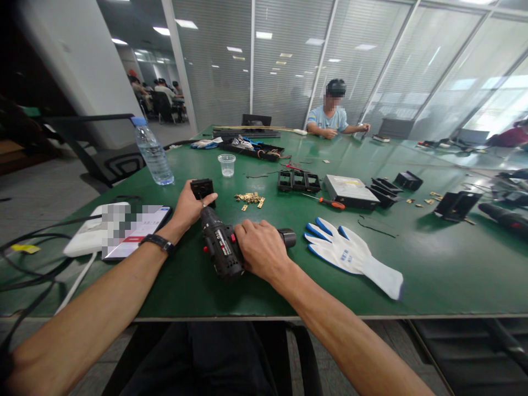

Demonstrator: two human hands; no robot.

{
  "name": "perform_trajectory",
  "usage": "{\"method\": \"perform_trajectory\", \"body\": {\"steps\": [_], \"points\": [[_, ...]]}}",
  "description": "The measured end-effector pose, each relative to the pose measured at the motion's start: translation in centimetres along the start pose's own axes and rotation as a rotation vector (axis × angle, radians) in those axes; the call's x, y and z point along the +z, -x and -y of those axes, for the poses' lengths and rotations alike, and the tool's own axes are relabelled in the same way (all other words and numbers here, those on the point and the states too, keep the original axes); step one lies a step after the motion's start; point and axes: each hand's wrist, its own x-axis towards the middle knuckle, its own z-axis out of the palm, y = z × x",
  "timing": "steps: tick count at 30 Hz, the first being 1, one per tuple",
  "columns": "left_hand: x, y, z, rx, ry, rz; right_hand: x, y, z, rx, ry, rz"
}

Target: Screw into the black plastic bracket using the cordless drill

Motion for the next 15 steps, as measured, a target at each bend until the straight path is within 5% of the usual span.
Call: {"method": "perform_trajectory", "body": {"steps": [15], "points": [[0.04, -0.07, 0.09, -0.004, 0.015, -0.003, -0.14, 0.03, 0.04, -0.004, 0.000, 0.001]]}}
